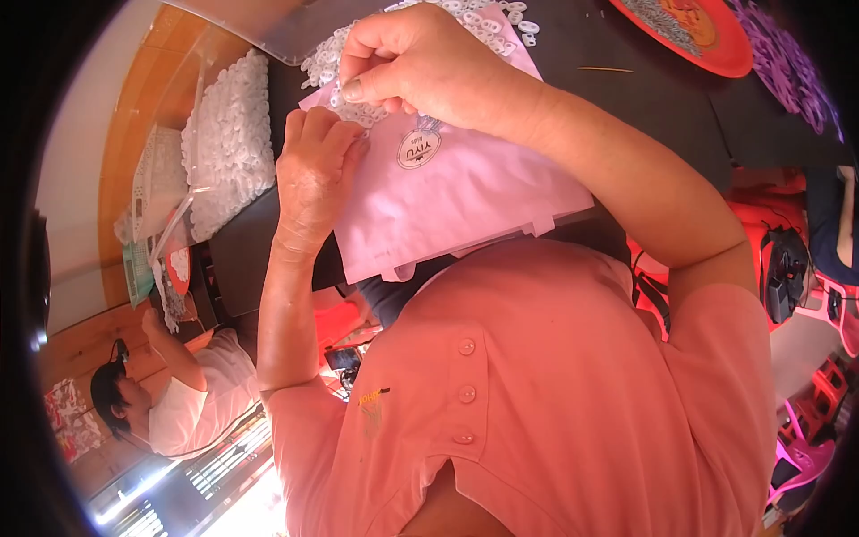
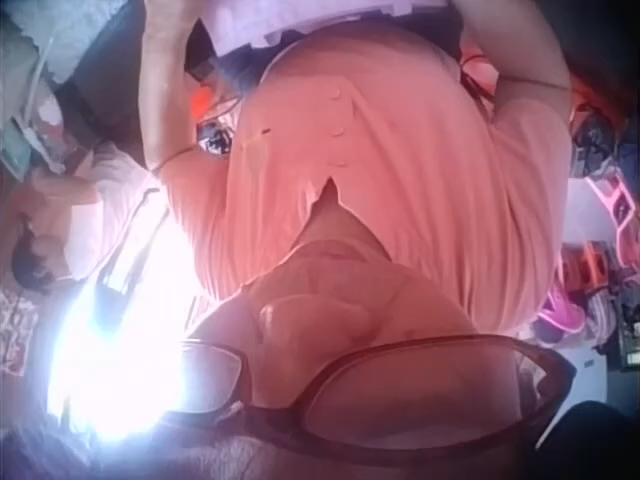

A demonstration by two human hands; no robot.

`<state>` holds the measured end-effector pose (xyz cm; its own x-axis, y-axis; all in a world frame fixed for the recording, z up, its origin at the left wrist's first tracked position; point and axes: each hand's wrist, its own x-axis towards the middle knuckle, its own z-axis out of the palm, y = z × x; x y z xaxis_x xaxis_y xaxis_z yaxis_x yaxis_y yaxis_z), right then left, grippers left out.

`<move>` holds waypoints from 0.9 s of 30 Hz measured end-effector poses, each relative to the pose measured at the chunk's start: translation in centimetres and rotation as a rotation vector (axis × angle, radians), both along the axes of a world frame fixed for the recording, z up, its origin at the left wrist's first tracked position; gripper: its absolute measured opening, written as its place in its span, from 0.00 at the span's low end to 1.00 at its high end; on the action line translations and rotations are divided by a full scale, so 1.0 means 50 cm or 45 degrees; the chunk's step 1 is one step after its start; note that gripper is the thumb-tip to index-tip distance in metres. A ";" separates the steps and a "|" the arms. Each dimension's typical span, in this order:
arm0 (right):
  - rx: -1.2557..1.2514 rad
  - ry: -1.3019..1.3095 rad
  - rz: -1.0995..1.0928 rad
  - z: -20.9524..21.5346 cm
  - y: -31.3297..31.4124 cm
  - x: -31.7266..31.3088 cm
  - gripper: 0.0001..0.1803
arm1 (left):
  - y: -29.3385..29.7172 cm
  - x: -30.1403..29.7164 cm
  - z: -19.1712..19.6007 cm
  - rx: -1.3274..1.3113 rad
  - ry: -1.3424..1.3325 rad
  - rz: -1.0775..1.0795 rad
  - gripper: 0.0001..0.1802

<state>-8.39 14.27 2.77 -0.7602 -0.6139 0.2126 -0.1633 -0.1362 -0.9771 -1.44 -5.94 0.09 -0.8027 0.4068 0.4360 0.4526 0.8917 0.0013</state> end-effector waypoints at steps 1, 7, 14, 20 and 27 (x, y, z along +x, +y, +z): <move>-0.001 0.005 -0.001 0.002 0.000 0.000 0.02 | -0.002 -0.003 -0.001 -0.001 0.005 -0.001 0.10; -0.060 0.021 -0.002 -0.009 -0.003 -0.005 0.02 | -0.010 -0.024 -0.014 -0.050 0.153 -0.051 0.09; 0.011 0.180 -0.103 -0.027 -0.012 0.002 0.03 | 0.044 -0.003 0.046 1.305 -0.574 0.032 0.02; 0.010 0.140 -0.142 -0.017 -0.006 0.001 0.02 | 0.071 0.001 0.046 2.036 -0.849 0.010 0.04; -0.119 0.074 -0.228 -0.023 -0.018 0.006 0.02 | 0.073 0.001 0.031 2.105 -0.750 -0.030 0.04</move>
